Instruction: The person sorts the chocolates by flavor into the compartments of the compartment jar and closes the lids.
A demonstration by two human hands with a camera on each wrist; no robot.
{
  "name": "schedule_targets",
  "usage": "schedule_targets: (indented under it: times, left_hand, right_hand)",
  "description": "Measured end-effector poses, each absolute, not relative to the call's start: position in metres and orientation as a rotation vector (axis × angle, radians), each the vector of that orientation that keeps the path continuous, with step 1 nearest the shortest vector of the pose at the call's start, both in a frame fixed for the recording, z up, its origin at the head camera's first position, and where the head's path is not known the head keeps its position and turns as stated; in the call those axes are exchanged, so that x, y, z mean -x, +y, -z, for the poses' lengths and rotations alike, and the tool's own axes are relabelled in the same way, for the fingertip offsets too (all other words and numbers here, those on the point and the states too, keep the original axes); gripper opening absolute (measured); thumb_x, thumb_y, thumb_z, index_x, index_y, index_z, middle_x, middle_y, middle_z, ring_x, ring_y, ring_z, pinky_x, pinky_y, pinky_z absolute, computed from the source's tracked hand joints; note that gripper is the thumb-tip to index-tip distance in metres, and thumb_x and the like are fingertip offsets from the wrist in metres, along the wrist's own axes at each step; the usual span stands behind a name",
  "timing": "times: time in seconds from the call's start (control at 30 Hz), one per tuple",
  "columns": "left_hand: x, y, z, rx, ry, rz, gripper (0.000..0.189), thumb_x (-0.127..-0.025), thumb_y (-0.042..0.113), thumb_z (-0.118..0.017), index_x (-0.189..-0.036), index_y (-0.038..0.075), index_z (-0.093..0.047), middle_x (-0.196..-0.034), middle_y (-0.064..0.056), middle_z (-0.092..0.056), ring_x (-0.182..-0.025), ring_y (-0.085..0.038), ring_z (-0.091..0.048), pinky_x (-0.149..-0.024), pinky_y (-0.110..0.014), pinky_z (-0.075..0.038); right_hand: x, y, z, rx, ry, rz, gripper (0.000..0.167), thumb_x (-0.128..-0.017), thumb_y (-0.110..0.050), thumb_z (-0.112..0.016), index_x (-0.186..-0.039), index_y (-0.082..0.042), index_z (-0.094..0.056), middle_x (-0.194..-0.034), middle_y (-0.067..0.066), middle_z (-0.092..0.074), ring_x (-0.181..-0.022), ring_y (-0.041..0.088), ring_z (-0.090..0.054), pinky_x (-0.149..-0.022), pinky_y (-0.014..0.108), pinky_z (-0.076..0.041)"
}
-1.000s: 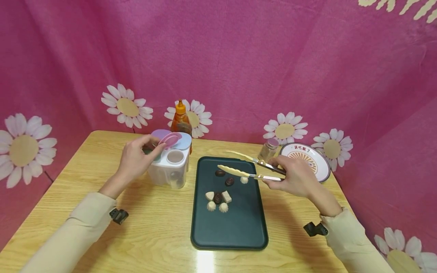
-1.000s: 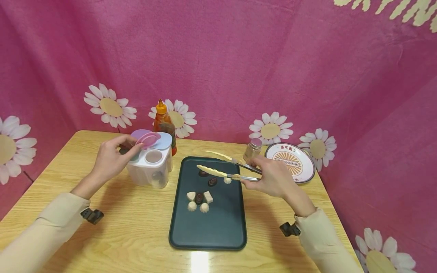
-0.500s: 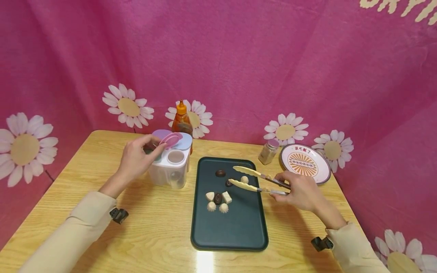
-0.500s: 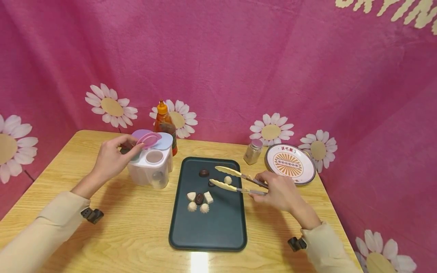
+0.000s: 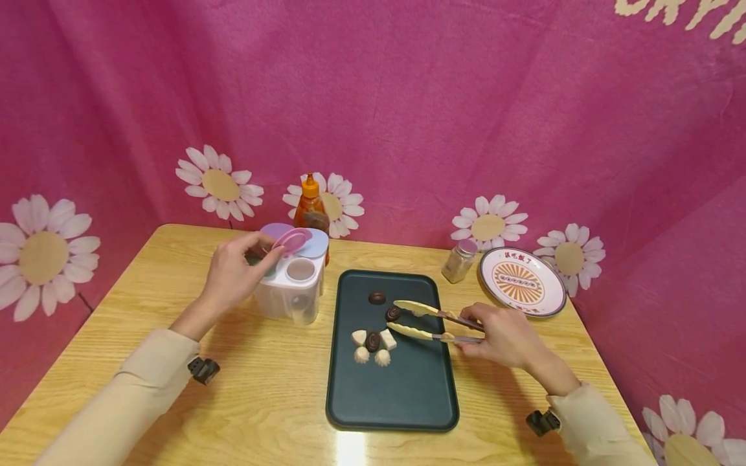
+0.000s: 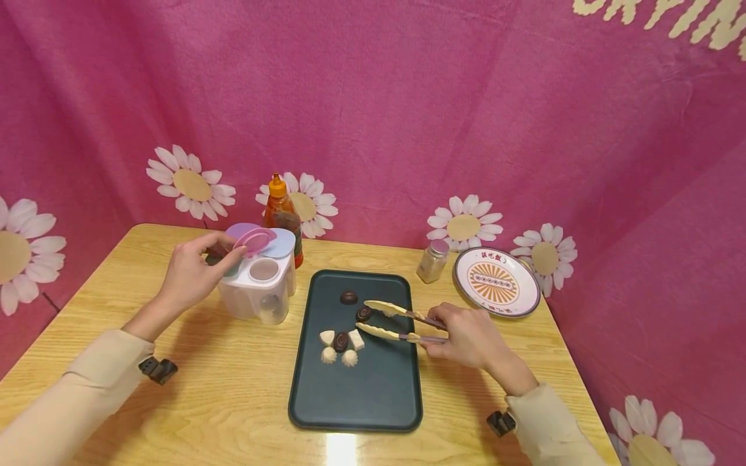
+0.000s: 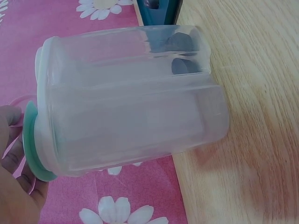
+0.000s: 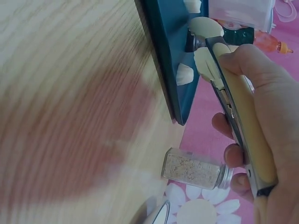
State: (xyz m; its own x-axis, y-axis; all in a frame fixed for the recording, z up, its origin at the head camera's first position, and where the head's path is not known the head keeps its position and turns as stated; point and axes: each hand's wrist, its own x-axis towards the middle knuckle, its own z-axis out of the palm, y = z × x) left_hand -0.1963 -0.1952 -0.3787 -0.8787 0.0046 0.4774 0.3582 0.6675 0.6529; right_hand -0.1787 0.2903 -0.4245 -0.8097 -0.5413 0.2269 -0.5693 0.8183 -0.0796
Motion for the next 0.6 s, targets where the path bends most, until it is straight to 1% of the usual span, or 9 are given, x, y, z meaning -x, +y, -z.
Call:
schedule_targets:
  times: [0.27, 0.6]
  left_hand:
    - [0.1965, -0.1954, 0.3795, 0.290, -2.440, 1.087, 0.018, -0.096, 0.022, -0.079, -0.103, 0.006, -0.076, -0.090, -0.014, -0.078, -0.080, -0.024, -0.067, -0.072, -0.016, -0.047]
    - [0.1962, -0.1954, 0.3798, 0.292, -2.431, 1.090, 0.018, -0.096, 0.021, -0.079, -0.103, 0.005, -0.076, -0.092, -0.015, -0.078, -0.081, -0.025, -0.068, -0.073, -0.014, -0.047]
  right_hand:
    - [0.1863, 0.2845, 0.4203, -0.873, -2.874, -0.192, 0.036, -0.077, -0.043, -0.088, -0.100, -0.019, -0.074, -0.082, -0.006, -0.071, -0.062, 0.000, -0.048, -0.052, 0.020, -0.035]
    - [0.1873, 0.2835, 0.4216, -0.886, -2.875, -0.192, 0.032, -0.077, -0.041, -0.087, -0.098, -0.020, -0.075, -0.081, -0.008, -0.070, -0.062, -0.001, -0.048, -0.052, 0.021, -0.035]
